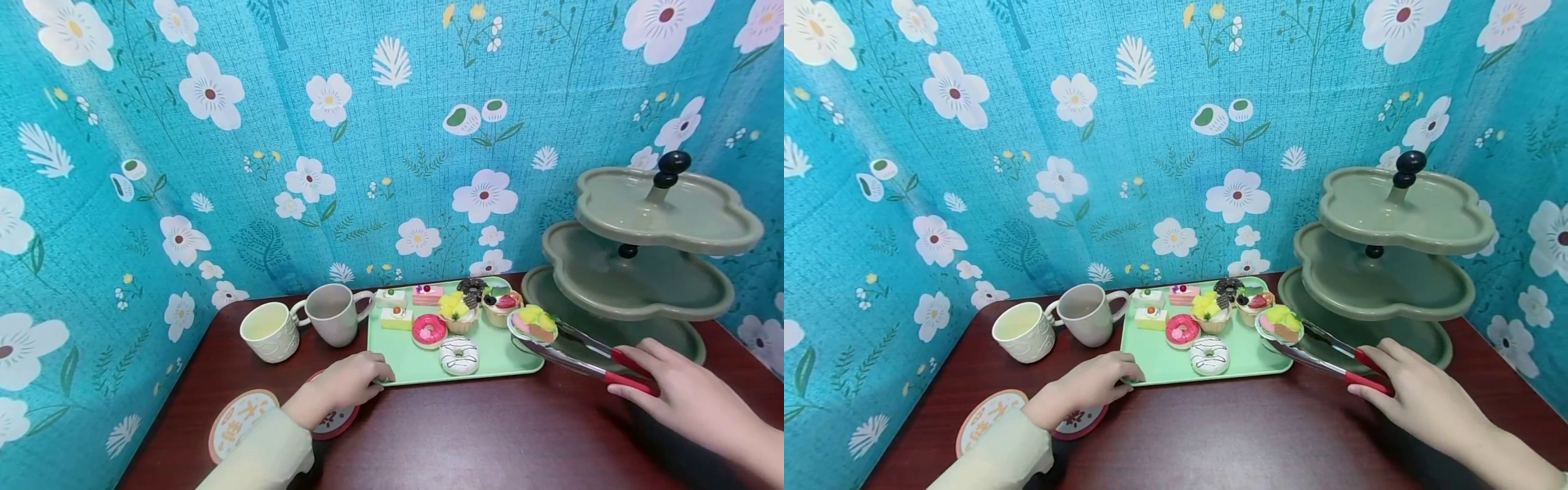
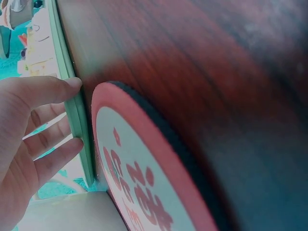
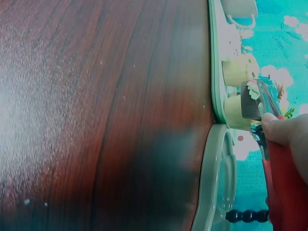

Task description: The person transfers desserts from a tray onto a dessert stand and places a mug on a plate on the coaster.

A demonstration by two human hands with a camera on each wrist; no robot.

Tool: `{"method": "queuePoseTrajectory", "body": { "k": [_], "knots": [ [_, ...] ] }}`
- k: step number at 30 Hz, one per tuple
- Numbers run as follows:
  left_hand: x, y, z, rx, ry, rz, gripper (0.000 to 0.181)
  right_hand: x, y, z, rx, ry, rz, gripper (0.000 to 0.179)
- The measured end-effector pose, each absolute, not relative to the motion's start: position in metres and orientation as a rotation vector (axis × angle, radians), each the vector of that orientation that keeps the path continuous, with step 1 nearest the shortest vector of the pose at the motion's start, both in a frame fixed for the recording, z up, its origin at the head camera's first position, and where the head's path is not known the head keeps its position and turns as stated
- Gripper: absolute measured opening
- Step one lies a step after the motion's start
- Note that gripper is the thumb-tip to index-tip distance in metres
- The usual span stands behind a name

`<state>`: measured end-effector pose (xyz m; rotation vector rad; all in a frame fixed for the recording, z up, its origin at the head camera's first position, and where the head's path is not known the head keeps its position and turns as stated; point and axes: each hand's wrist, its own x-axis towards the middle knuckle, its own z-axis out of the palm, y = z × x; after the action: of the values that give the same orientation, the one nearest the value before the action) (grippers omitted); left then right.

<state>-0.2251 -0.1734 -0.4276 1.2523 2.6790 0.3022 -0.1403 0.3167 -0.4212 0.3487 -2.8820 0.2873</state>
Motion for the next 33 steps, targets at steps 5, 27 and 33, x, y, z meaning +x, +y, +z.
{"method": "queuePoseTrajectory", "body": {
  "k": [5, 27, 33],
  "knots": [
    [-0.224, -0.173, -0.426, 1.245, 2.673, 0.316, 0.021, -0.142, 0.323, -0.419, 0.304, -2.904, 0.284, 0.066],
    [-0.225, -0.173, -0.426, 1.223, 2.676, 0.306, 0.021, -0.16, 0.351, -0.428, 0.206, -2.894, 0.235, 0.069],
    [-0.226, -0.173, -0.427, 1.212, 2.676, 0.302, 0.022, -0.166, 0.355, -0.431, 0.158, -2.914, 0.255, 0.071]
  ]
}}
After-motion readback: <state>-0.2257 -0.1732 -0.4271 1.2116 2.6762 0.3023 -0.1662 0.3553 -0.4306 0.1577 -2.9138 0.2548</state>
